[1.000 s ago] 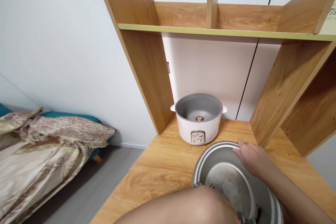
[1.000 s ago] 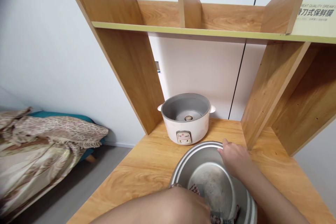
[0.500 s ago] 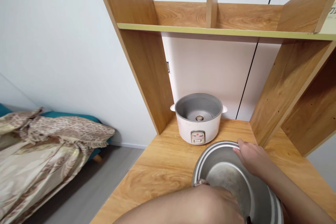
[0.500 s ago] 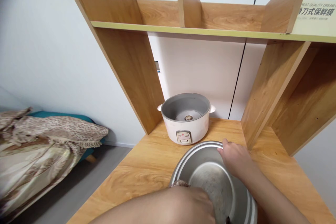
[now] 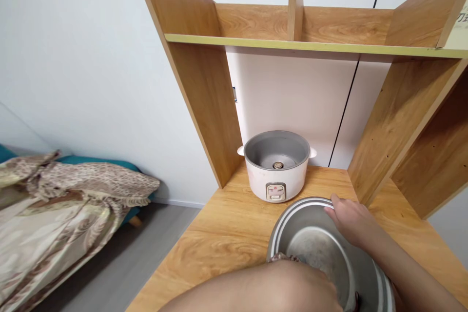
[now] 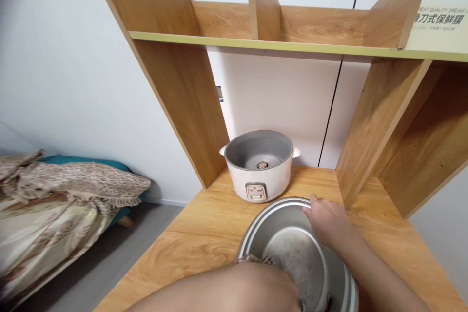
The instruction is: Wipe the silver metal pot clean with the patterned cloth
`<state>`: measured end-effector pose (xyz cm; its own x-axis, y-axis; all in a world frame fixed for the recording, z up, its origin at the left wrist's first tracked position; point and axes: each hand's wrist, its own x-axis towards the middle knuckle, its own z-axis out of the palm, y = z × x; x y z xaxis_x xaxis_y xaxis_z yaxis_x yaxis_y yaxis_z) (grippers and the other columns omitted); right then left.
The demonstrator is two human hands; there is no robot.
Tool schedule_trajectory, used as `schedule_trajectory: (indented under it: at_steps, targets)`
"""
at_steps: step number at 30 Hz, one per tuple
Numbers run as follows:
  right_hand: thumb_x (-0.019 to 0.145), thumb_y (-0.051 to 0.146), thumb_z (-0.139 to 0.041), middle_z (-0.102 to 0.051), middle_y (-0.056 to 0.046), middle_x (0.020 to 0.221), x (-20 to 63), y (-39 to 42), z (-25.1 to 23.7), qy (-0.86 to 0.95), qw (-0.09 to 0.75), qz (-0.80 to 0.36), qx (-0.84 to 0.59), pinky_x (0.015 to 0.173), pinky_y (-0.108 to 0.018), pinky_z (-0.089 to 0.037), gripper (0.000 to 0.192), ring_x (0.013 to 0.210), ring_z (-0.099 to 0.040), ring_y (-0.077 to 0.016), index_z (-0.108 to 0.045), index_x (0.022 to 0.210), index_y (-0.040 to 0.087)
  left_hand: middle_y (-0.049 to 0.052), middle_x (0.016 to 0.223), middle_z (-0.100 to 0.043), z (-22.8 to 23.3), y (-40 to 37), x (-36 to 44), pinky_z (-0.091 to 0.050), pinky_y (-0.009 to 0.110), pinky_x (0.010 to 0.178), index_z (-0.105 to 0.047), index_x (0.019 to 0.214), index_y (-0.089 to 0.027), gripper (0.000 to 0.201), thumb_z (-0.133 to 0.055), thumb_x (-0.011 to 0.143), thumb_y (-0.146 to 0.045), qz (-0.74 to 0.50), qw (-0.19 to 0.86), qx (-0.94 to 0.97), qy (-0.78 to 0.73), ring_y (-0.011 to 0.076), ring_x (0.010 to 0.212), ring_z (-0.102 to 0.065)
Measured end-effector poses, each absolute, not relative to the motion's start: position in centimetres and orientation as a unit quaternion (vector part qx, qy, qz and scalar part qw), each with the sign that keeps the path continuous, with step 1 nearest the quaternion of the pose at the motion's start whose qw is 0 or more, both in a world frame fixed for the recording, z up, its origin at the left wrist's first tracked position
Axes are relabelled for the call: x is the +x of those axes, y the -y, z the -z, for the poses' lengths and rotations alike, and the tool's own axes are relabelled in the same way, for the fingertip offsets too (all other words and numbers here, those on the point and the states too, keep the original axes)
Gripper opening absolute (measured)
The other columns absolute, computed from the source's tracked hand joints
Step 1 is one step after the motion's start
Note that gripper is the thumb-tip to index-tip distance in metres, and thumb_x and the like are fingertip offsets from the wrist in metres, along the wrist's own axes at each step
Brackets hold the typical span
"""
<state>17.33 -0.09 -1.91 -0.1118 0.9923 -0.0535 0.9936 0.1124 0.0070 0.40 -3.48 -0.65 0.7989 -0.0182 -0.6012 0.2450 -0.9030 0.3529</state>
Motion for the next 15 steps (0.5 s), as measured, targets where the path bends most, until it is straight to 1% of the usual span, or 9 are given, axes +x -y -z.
schedule_trajectory:
  at_steps: [2, 4, 7, 9, 12, 15]
  targets:
    - [0.102, 0.039, -0.027, -0.071, -0.013, 0.089, 17.3, 0.1, 1.9, -0.746, 0.022, 0.015, 0.666, 0.063, -0.031, -0.035, 0.034, 0.082, -0.069, -0.0255, -0.052, 0.093, 0.018, 0.003, 0.048, -0.058, -1.0, 3.8, 0.5, -0.035, 0.029, 0.037, -0.049, 0.053, -0.019, 0.021, -0.058, 0.072, -0.021, 0.329, 0.183, 0.925, -0.048, 0.0177, 0.042, -0.053]
    - [0.102, 0.039, -0.028, -0.071, -0.013, 0.089, 17.3, 0.1, 1.9, -0.749, 0.020, 0.014, 0.662, 0.062, -0.031, -0.034, 0.033, 0.082, -0.069, -0.0256, -0.052, 0.093, 0.018, 0.005, 0.052, -0.061, -2.2, 4.0, 0.6, -0.034, 0.028, 0.035, -0.055, 0.059, -0.017, 0.017, -0.055, 0.075, -0.021, 0.344, 0.157, 0.925, -0.038, 0.0177, 0.044, -0.054]
    - [0.102, 0.039, -0.027, -0.071, -0.012, 0.088, 17.4, 0.1, 1.9, -0.752, 0.015, 0.013, 0.659, 0.060, -0.031, -0.033, 0.034, 0.081, -0.069, -0.0261, -0.052, 0.094, 0.018, 0.006, 0.060, -0.066, -3.0, 4.2, 0.6, -0.034, 0.029, 0.036, -0.063, 0.069, -0.016, 0.012, -0.054, 0.076, -0.020, 0.315, 0.131, 0.939, -0.039, 0.0194, 0.051, -0.058]
    - [0.102, 0.039, -0.027, -0.071, -0.012, 0.087, 17.4, 0.1, 1.9, -0.753, 0.014, 0.011, 0.658, 0.060, -0.031, -0.033, 0.034, 0.081, -0.069, -0.0267, -0.052, 0.094, 0.018, 0.007, 0.063, -0.068, -2.9, 4.3, 0.7, -0.036, 0.030, 0.038, -0.065, 0.072, -0.016, 0.011, -0.056, 0.074, -0.020, 0.313, 0.125, 0.940, -0.042, 0.0208, 0.054, -0.060]
    - [0.102, 0.039, -0.026, -0.071, -0.011, 0.088, 17.4, 0.1, 1.9, -0.753, 0.017, 0.010, 0.658, 0.059, -0.031, -0.033, 0.034, 0.082, -0.069, -0.0278, -0.052, 0.094, 0.018, 0.008, 0.064, -0.069, -2.2, 4.1, 0.8, -0.038, 0.032, 0.040, -0.065, 0.069, -0.016, 0.010, -0.056, 0.072, -0.020, 0.355, 0.155, 0.920, -0.056, 0.0214, 0.052, -0.060]
    - [0.102, 0.039, -0.026, -0.071, -0.012, 0.089, 17.4, 0.1, 1.9, -0.753, 0.022, 0.006, 0.657, 0.060, -0.032, -0.034, 0.034, 0.083, -0.069, -0.0281, -0.053, 0.096, 0.018, 0.008, 0.063, -0.068, -1.0, 3.8, 0.9, -0.041, 0.033, 0.043, -0.060, 0.059, -0.018, 0.013, -0.055, 0.071, -0.022, 0.357, 0.193, 0.910, -0.078, 0.0222, 0.054, -0.061]
